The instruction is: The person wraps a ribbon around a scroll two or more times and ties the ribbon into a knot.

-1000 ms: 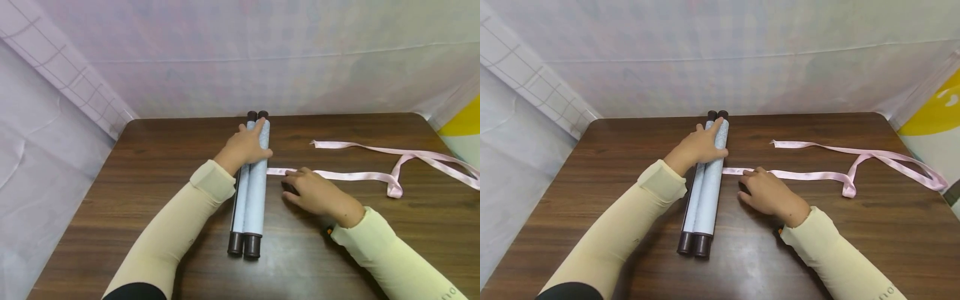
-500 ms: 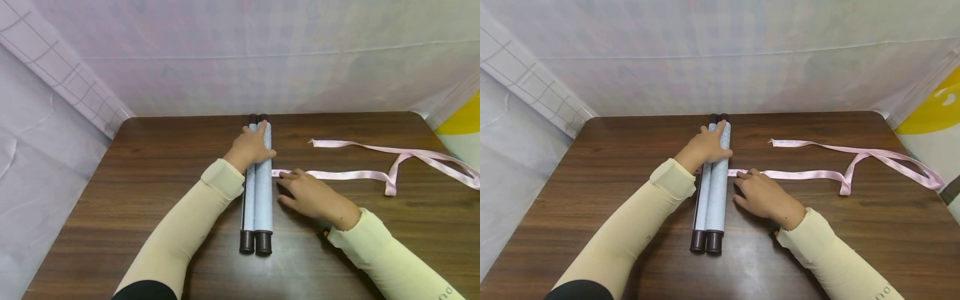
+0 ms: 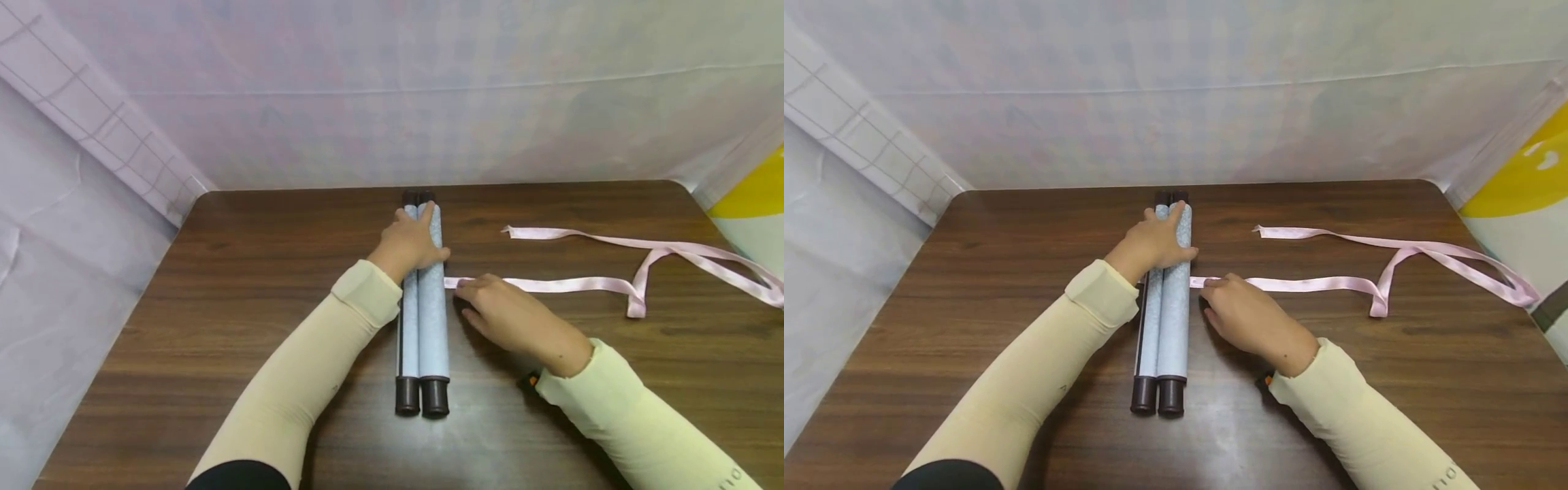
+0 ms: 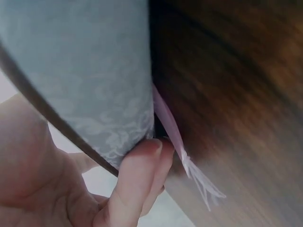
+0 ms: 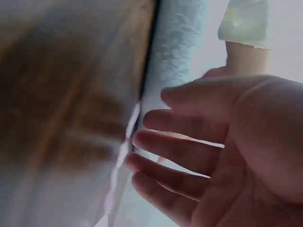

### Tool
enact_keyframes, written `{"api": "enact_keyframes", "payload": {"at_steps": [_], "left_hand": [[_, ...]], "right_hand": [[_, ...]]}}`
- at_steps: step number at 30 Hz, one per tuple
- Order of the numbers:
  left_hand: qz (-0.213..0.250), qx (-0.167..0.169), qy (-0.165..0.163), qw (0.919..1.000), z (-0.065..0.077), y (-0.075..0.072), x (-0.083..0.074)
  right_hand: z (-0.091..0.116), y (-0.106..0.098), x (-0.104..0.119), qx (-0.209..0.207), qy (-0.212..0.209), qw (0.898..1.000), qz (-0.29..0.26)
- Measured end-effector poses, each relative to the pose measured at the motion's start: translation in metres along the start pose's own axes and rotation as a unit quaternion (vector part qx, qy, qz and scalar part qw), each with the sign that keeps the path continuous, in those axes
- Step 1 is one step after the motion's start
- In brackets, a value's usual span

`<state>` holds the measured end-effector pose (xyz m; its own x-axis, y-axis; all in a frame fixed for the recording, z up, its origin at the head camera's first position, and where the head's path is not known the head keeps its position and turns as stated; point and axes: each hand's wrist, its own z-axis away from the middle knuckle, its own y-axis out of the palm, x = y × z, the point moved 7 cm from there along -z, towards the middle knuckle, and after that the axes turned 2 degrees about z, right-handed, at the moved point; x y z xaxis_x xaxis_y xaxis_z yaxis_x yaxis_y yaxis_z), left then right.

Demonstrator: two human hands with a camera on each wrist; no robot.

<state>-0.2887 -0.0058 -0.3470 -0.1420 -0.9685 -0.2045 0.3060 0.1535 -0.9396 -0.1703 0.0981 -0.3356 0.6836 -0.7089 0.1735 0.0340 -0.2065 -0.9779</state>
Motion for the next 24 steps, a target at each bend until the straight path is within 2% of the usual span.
{"api": "enact_keyframes", "payload": {"at_steps": [3,7,11,17,21,24], "left_hand": [[0.003,0.012,0.004,0.9999,-0.002,0.001,0.0],[0.01,0.037,0.017,0.9991,-0.006,0.001,0.002],[-0.012,0.046,0.04,0.9981,-0.005,-0.001,0.007],[-0.038,0.006,0.063,0.9973,0.011,-0.012,0.018],[-0.052,-0.003,0.078,0.9956,0.024,-0.015,0.025],[-0.057,0.016,0.101,0.9931,0.032,-0.01,0.025]], "right_hand": [[0.001,-0.01,0.007,-0.039,-0.02,0.999,-0.02],[0.006,-0.014,0.025,-0.05,-0.065,0.996,-0.038],[0.012,-0.008,0.042,-0.023,-0.087,0.996,-0.015],[0.022,0.005,0.055,0.059,-0.092,0.994,0.029],[0.026,0.009,0.058,0.069,-0.093,0.992,0.044],[0.029,0.01,0.058,0.067,-0.088,0.993,0.048]]}}
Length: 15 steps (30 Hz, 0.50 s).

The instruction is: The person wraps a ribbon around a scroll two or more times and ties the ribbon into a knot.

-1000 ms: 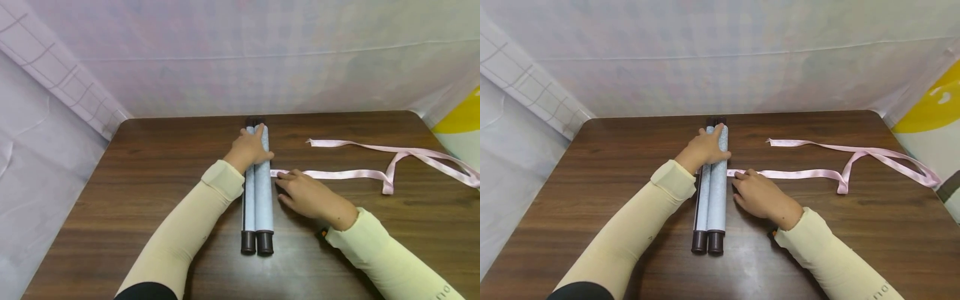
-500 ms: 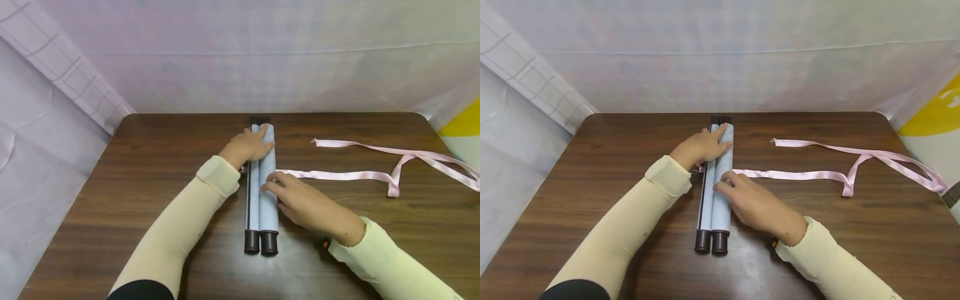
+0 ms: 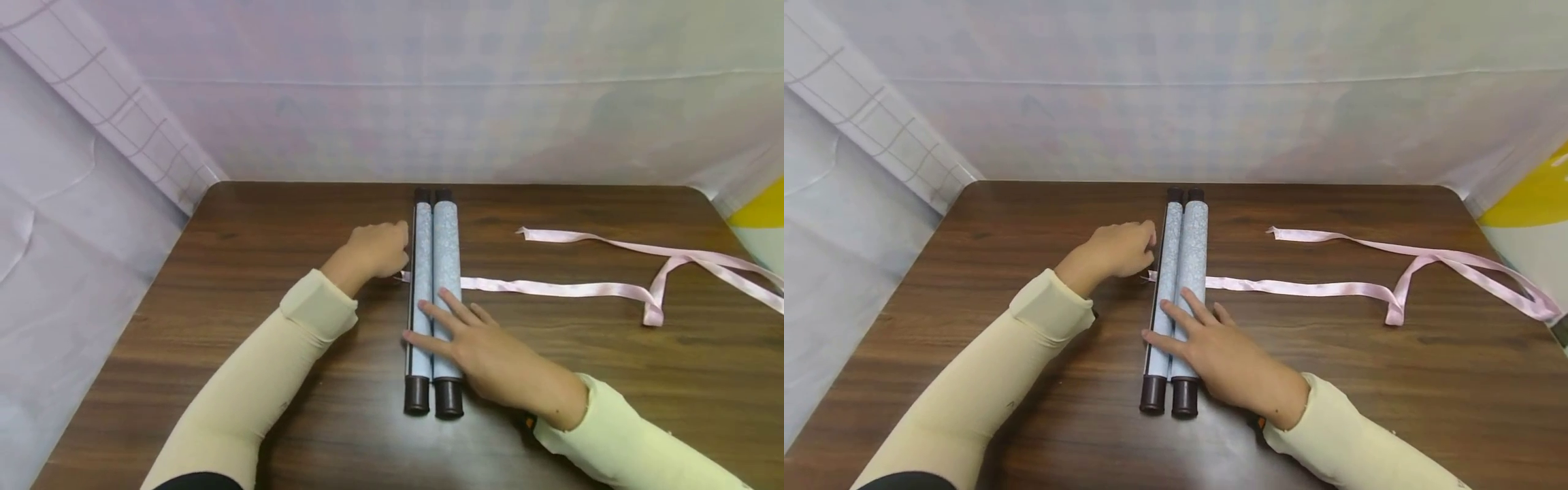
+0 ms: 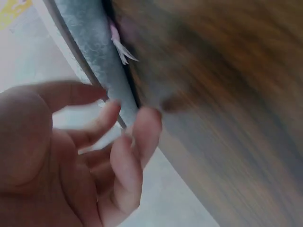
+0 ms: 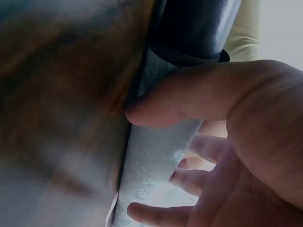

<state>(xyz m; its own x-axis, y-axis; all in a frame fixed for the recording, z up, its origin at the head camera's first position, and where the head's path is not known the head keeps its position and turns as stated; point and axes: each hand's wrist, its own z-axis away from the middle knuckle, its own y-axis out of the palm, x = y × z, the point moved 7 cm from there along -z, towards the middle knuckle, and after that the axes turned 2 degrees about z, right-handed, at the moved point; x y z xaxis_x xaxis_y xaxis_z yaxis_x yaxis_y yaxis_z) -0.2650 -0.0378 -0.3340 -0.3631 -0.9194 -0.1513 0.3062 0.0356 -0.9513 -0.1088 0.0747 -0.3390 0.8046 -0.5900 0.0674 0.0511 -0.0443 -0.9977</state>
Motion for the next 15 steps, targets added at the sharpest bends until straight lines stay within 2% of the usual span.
{"api": "enact_keyframes", "payload": {"at_steps": [3,6,15], "left_hand": [[0.004,0.02,0.029,0.9994,0.006,0.005,-0.004],[0.004,0.024,0.05,0.9984,0.009,0.007,-0.01],[0.001,0.007,0.06,0.9982,0.006,0.011,-0.013]], "right_hand": [[0.002,0.001,-0.001,-0.01,0.0,1.0,-0.002],[0.003,0.001,-0.001,-0.024,-0.001,1.0,-0.005],[0.002,0.0,-0.001,-0.037,-0.001,0.999,-0.009]]}}
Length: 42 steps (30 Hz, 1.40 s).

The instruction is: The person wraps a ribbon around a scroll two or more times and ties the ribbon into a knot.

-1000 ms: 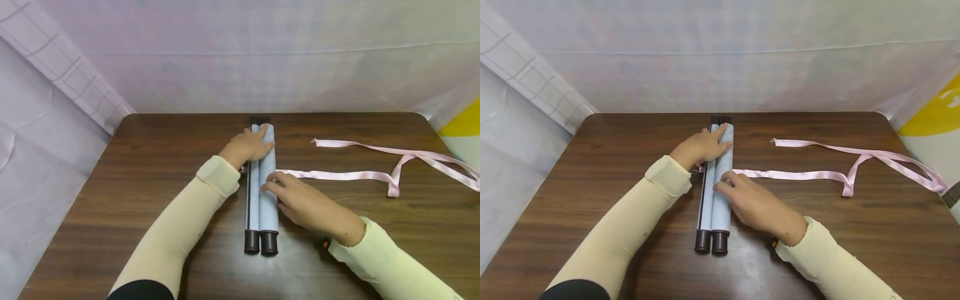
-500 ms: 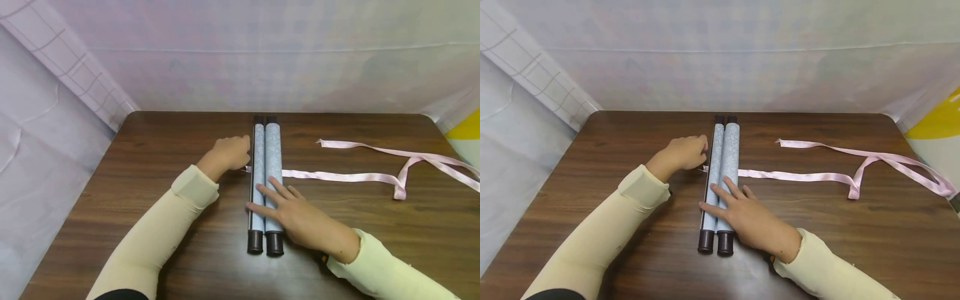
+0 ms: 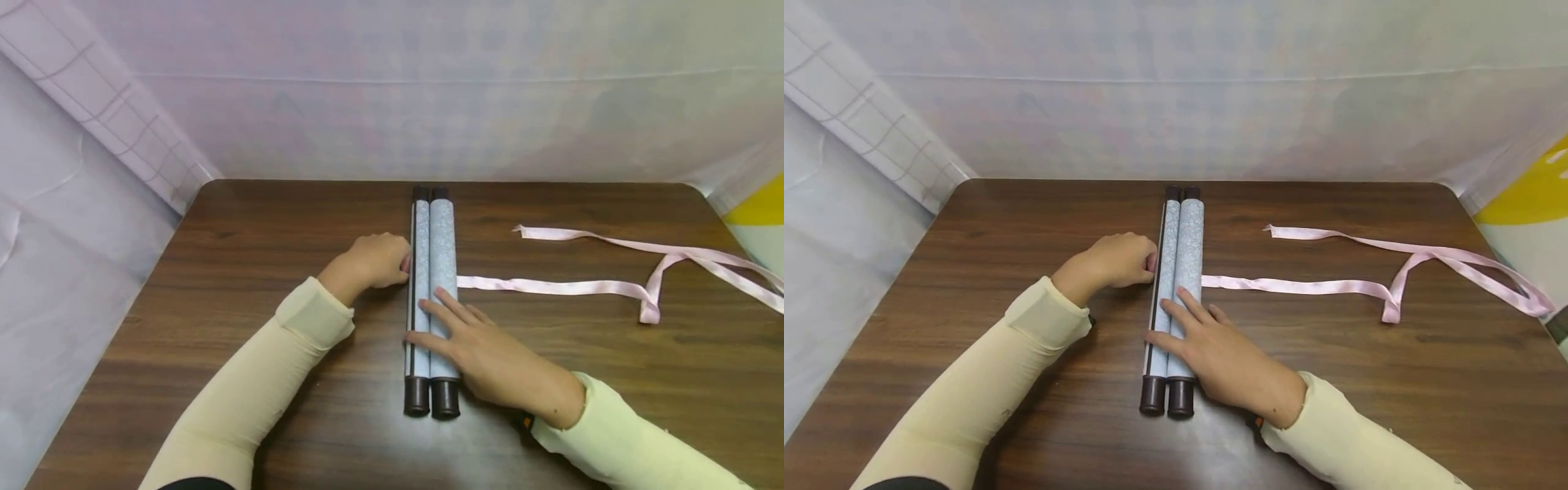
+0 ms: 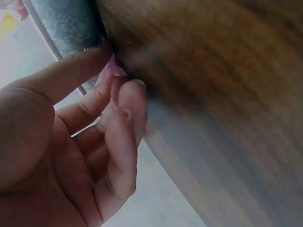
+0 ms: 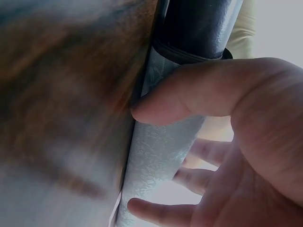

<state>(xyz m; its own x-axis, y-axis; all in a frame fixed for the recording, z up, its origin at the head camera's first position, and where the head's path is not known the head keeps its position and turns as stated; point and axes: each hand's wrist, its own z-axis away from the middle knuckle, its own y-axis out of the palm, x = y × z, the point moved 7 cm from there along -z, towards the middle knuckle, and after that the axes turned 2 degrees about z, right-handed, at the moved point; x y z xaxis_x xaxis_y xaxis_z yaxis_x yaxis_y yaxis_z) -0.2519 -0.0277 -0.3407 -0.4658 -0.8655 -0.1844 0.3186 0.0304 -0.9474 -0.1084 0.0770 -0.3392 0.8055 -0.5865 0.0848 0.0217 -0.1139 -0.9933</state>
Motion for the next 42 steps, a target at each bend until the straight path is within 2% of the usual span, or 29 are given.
{"api": "enact_keyframes", "payload": {"at_steps": [9,16,20,25,28,33,38,42], "left_hand": [[-0.015,-0.013,0.02,0.9996,0.004,0.008,0.001],[0.03,-0.006,0.037,0.9989,0.021,0.012,0.004],[0.043,-0.02,0.048,0.9977,0.031,0.012,0.004],[0.07,-0.022,0.059,0.9956,0.041,0.012,0.006],[0.084,-0.039,0.068,0.9934,0.044,0.009,0.007],[0.128,-0.081,0.093,0.9841,0.045,-0.003,0.007],[0.162,-0.092,0.126,0.9745,0.044,-0.009,0.004],[0.202,-0.109,0.152,0.9614,0.045,-0.017,0.003]], "right_hand": [[-0.003,0.002,0.002,0.012,0.006,1.0,0.009],[-0.006,0.004,0.002,0.014,-0.003,1.0,0.015],[-0.006,0.004,0.002,0.021,-0.001,1.0,0.018],[-0.006,0.005,0.004,0.027,-0.001,0.999,0.019],[-0.005,0.004,0.004,0.021,-0.003,1.0,0.015],[-0.003,0.002,0.002,0.008,-0.001,1.0,0.015],[-0.004,0.002,-0.001,0.008,0.002,1.0,0.018],[-0.004,0.002,-0.002,0.01,0.004,1.0,0.018]]}}
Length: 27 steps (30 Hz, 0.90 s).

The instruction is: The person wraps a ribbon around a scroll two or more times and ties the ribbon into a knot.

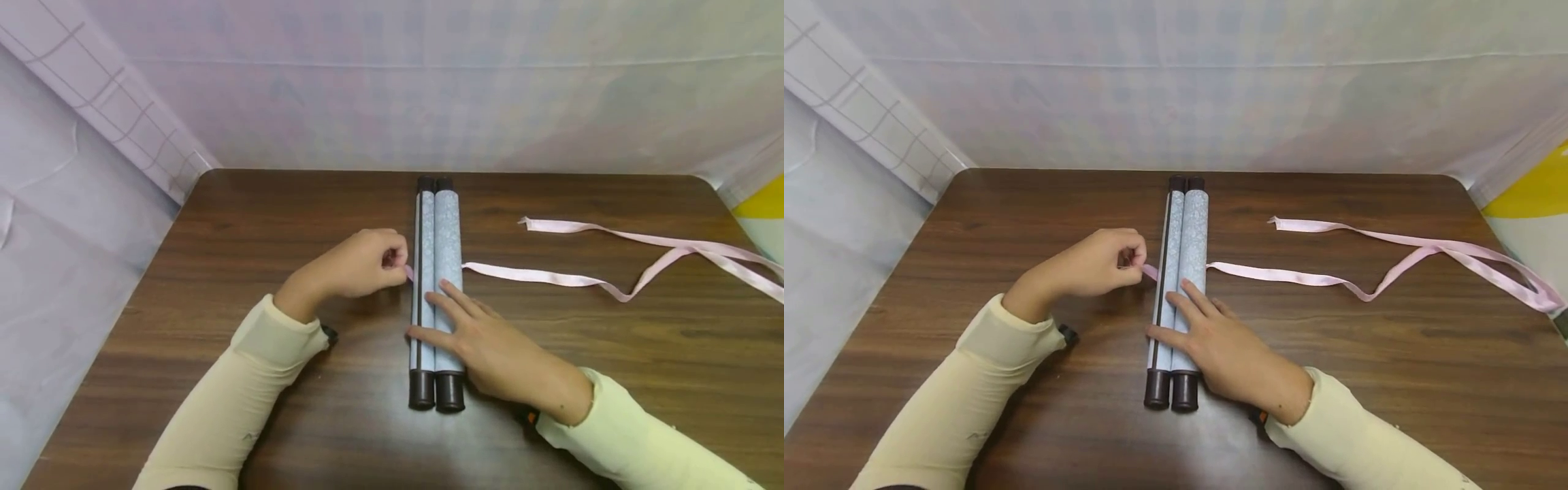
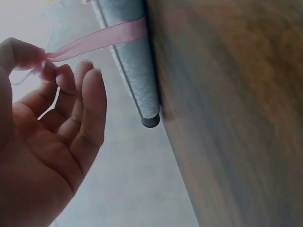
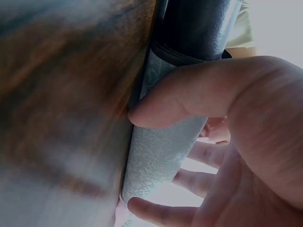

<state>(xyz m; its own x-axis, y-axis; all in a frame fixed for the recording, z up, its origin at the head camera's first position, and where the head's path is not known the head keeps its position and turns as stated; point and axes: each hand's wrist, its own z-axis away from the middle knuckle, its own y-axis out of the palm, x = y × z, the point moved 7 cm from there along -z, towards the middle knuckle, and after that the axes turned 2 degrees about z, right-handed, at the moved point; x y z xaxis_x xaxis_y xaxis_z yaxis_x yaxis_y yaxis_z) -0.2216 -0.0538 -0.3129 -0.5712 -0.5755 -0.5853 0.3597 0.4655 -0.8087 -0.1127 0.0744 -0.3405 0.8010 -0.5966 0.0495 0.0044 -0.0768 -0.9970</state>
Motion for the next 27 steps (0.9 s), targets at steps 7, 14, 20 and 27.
{"api": "enact_keyframes", "payload": {"at_steps": [7,14,20,27], "left_hand": [[0.094,-0.027,0.03,0.9947,-0.003,-0.009,-0.009],[0.157,-0.031,0.018,0.987,-0.004,-0.007,-0.012],[0.195,-0.024,0.001,0.9805,-0.002,-0.005,-0.008],[0.108,0.008,-0.032,0.9937,-0.001,0.001,0.0]], "right_hand": [[0.001,-0.002,-0.002,-0.003,0.002,1.0,-0.008],[0.0,-0.002,-0.003,-0.001,0.002,1.0,-0.009],[0.0,-0.002,-0.002,0.003,0.002,1.0,-0.013],[0.001,-0.001,-0.001,0.004,0.001,1.0,-0.015]]}}
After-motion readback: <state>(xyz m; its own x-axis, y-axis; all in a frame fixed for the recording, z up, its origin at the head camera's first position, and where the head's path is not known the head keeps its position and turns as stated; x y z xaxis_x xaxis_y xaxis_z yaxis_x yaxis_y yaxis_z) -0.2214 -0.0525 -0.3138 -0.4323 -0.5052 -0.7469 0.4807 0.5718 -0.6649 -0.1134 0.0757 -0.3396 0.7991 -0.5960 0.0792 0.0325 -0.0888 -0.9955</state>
